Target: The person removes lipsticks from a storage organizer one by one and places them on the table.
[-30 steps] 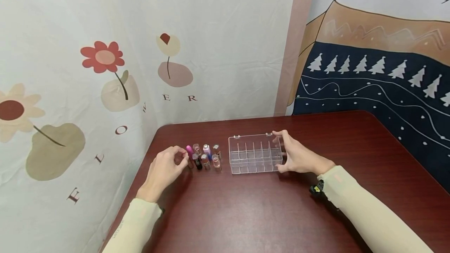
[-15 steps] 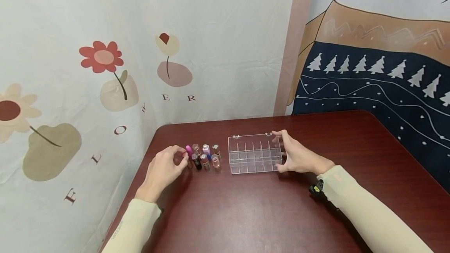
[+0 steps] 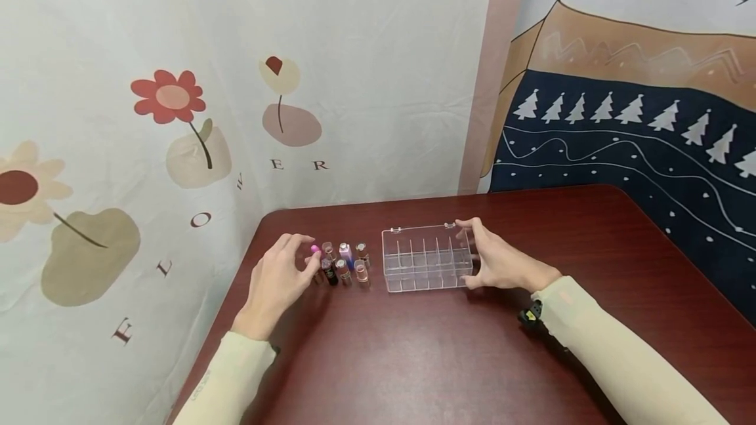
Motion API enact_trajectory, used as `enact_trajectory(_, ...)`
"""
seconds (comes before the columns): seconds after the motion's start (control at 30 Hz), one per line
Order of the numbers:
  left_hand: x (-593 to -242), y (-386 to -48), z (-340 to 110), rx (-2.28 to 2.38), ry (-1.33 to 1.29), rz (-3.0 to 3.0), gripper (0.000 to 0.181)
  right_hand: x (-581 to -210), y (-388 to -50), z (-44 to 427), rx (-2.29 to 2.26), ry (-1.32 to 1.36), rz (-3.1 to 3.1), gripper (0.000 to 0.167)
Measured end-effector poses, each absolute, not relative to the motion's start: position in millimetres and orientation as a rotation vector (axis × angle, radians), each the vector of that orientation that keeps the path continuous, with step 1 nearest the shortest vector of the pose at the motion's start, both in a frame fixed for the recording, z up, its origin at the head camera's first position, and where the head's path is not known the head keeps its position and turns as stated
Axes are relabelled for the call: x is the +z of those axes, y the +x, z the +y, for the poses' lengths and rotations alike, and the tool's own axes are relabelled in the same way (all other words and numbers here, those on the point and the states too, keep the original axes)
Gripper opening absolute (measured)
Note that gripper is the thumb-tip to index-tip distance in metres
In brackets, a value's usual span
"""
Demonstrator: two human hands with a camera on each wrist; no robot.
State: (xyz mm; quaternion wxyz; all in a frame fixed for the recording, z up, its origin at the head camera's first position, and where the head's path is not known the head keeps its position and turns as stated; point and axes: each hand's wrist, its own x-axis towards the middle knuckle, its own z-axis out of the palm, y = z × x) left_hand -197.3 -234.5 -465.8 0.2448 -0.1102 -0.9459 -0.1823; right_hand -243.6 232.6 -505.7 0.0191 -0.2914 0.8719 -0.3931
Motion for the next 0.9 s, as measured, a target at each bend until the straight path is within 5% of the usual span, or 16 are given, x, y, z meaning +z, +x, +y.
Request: enact_trajectory(0.9, -470, -191, -159, -0.451, -0.576, -2.606, 0.065, -512, -221, 233, -1.201, -0.997, 2.720, 0.128)
